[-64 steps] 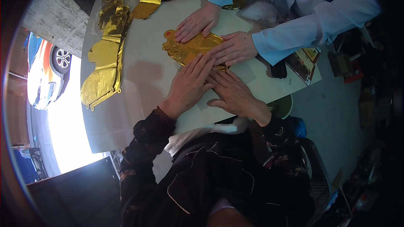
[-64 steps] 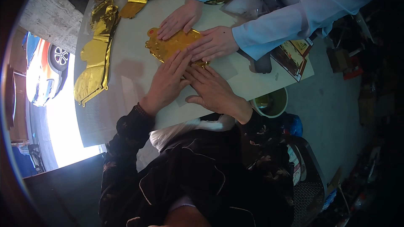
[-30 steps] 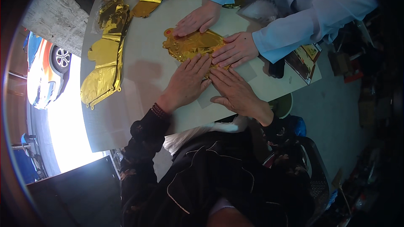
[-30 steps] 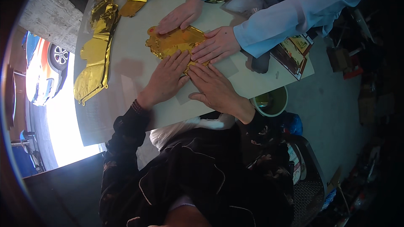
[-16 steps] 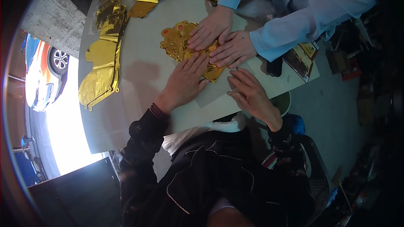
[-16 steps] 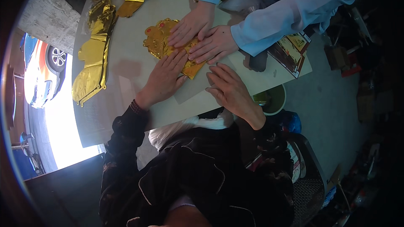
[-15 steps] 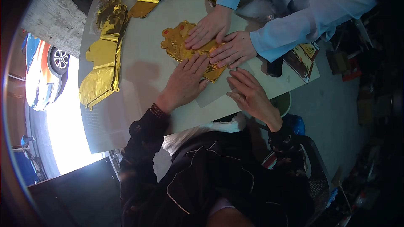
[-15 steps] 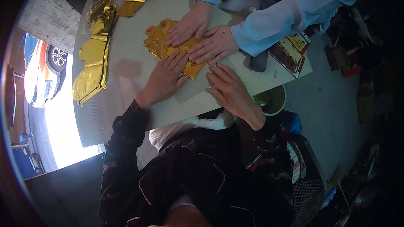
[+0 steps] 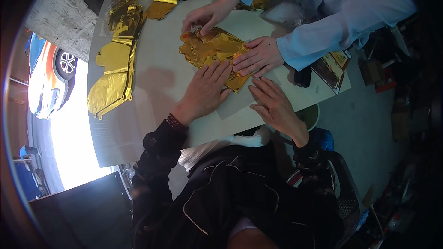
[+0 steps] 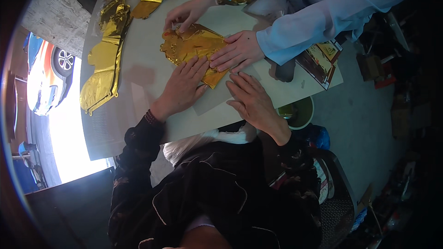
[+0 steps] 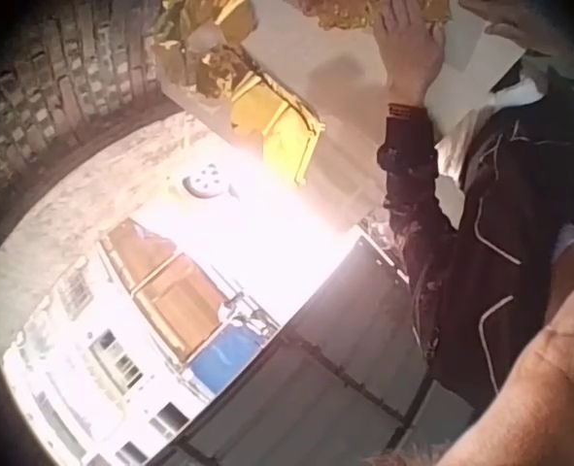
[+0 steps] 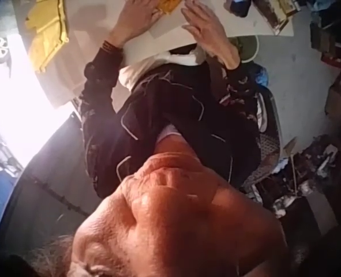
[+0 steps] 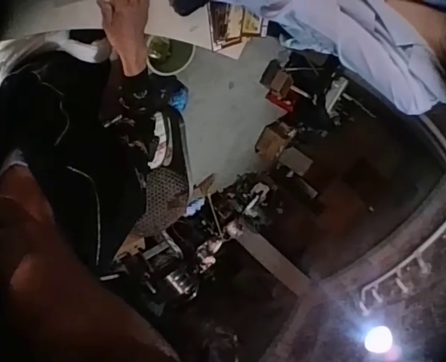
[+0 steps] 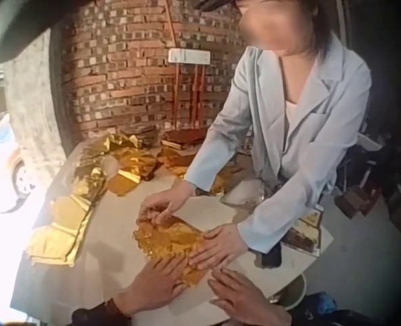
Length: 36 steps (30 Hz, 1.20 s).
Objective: Two people work together to fold a gold foil balloon flat on a table. They then fold the balloon around a small cardboard sheet to create a compact square.
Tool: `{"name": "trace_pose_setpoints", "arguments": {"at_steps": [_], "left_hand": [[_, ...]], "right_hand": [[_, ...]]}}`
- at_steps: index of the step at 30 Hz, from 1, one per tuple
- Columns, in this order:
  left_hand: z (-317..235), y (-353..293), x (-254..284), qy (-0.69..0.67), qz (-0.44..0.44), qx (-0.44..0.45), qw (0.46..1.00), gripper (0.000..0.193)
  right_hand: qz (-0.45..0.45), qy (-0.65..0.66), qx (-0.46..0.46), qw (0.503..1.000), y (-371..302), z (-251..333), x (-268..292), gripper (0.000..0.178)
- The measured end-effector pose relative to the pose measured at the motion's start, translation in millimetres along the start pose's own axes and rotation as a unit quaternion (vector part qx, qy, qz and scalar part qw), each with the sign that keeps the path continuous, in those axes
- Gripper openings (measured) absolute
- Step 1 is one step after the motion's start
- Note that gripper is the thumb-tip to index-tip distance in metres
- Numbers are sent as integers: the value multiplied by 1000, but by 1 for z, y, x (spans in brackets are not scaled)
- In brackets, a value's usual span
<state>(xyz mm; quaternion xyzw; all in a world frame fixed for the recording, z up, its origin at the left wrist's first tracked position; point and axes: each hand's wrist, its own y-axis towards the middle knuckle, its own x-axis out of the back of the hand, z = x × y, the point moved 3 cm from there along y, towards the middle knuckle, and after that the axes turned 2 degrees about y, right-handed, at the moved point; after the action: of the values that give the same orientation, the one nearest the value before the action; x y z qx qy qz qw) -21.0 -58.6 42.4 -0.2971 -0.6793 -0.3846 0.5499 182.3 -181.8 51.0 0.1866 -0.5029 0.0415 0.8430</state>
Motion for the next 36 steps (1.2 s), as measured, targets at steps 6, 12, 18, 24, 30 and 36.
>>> {"name": "trace_pose_setpoints", "arguments": {"at_steps": [6,12,18,24,30,36], "left_hand": [[0,-2,-1,3,-7,-2,1000,69],[0,-1,1,0,-14,-6,1000,70],[1,0,0,-3,-21,-7,1000,70],[1,-1,0,-3,-22,-8,1000,70],[1,-2,0,-6,-22,-7,1000,70],[3,-2,4,-21,-20,-2,1000,67]], "right_hand": [[2,6,1,1000,-1,0,-1,57],[2,8,2,1000,0,-1,-1,57],[1,4,2,1000,0,-1,-1,57],[3,8,1,1000,0,0,-1,56],[2,10,-2,1000,-1,0,-1,57],[1,5,-2,1000,-1,0,-1,56]]}}
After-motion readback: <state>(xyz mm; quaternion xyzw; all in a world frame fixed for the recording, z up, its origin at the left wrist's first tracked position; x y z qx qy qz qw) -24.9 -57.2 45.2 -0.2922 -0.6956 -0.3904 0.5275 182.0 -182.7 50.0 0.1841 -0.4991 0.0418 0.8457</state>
